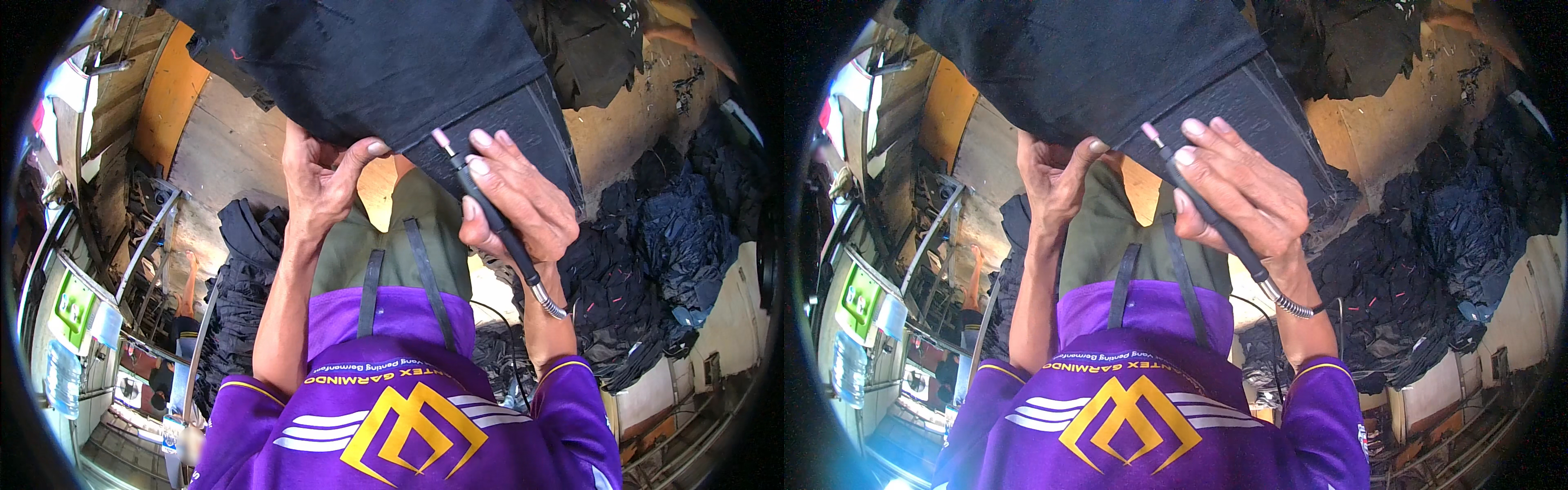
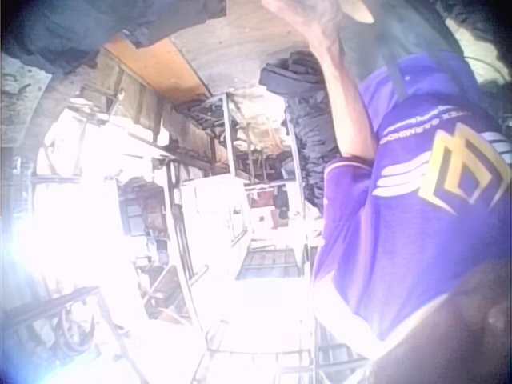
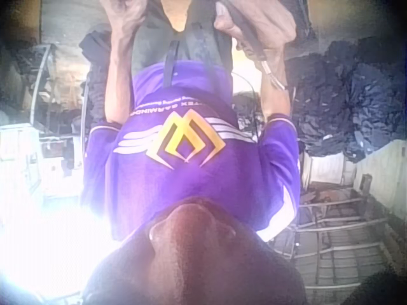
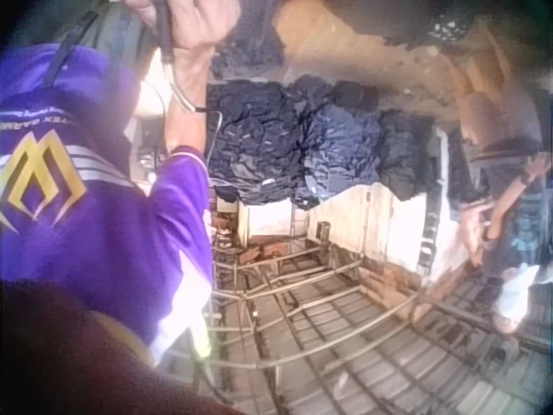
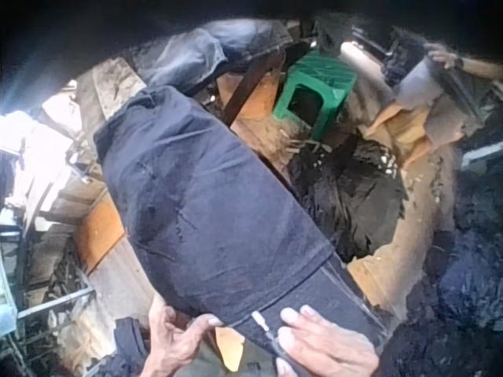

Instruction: The person uses a handheld scraping tool to remove loose threads and fuzz from the surface of black fabric pieces. They repeatedly pick up fabric from a pile, scrape the surface, and place the fabric back down.

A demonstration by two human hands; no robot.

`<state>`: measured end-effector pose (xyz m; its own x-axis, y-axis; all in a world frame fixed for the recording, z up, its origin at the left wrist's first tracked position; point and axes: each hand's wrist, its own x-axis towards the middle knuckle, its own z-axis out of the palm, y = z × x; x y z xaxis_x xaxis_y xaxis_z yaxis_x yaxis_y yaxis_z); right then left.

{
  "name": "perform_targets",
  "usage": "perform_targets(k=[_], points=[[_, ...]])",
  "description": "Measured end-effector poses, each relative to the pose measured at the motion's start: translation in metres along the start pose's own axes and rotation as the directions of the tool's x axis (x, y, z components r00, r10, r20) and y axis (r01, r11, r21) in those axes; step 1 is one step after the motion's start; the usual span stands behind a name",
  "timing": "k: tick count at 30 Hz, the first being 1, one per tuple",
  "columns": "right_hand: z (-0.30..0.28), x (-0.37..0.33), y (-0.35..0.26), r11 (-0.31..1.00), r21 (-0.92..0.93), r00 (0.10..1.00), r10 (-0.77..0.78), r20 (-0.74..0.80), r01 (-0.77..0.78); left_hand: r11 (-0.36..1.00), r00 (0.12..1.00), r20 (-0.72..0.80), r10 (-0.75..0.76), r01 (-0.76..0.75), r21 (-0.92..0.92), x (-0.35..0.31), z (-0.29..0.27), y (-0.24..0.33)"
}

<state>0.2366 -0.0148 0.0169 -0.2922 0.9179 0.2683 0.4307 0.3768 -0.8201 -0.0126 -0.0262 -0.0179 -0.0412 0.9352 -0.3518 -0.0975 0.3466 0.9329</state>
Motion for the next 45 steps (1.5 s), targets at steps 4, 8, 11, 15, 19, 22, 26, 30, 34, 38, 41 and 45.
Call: perform_targets(k=[4, 8, 11, 15, 19, 22, 26, 30, 34, 38, 41, 45], points=[[-0.001, -0.002, -0.001, 1.0, -0.013, 1.0, -0.006, -0.029, 0.005, 0.999, 0.999, -0.042, -0.023, 0.025, 0.047, -0.004, 0.004, -0.01], [-0.009, 0.001, 0.008, 0.996, -0.082, 0.992, 0.016, -0.121, -0.026, 0.999, 0.996, -0.083, 0.018, -0.022, -0.048, 0.0, 0.006, -0.021], [-0.012, 0.008, 0.022, 0.993, -0.101, 0.984, 0.048, -0.174, -0.066, 0.999, 0.998, -0.069, 0.005, -0.001, 0.053, 0.009, 0.005, -0.028], [-0.01, 0.01, 0.023, 0.999, -0.04, 0.998, 0.001, -0.06, -0.004, 0.997, 0.996, -0.084, -0.015, 0.008, -0.074, 0.009, 0.007, -0.032], [-0.011, 0.011, 0.022, 0.999, -0.04, 1.0, -0.006, 0.0, 0.006, 0.988, 0.996, -0.09, -0.002, -0.012, -0.153, 0.009, 0.009, -0.033], [-0.01, 0.011, 0.023, 0.999, -0.049, 0.999, -0.006, -0.034, 0.005, 0.991, 0.997, -0.078, 0.0, -0.01, -0.136, 0.009, 0.01, -0.032], [-0.008, 0.011, 0.027, 0.998, -0.066, 0.996, -0.014, -0.085, 0.008, 0.988, 0.996, -0.093, 0.009, -0.023, -0.155, 0.01, 0.01, -0.033], [-0.008, 0.009, 0.028, 0.997, -0.078, 0.994, -0.008, -0.105, -0.001, 0.993, 0.996, -0.091, 0.006, -0.017, -0.12, 0.008, 0.008, -0.032], [-0.009, 0.01, 0.028, 0.997, -0.077, 0.992, -0.003, -0.128, -0.007, 0.998, 0.995, -0.093, -0.034, 0.029, -0.059, 0.008, 0.006, -0.03], [-0.009, 0.011, 0.03, 0.995, -0.094, 0.989, 0.004, -0.15, -0.019, 0.996, 0.992, -0.09, -0.088, 0.086, -0.024, 0.008, 0.004, -0.028], [-0.01, 0.01, 0.032, 0.995, -0.092, 0.986, 0.015, -0.163, -0.031, 0.997, 0.994, -0.089, -0.068, 0.065, -0.044, 0.009, 0.004, -0.029], [-0.01, 0.009, 0.032, 0.994, -0.097, 0.982, 0.03, -0.187, -0.048, 0.996, 0.992, -0.104, -0.067, 0.06, -0.064, 0.008, 0.004, -0.03]])
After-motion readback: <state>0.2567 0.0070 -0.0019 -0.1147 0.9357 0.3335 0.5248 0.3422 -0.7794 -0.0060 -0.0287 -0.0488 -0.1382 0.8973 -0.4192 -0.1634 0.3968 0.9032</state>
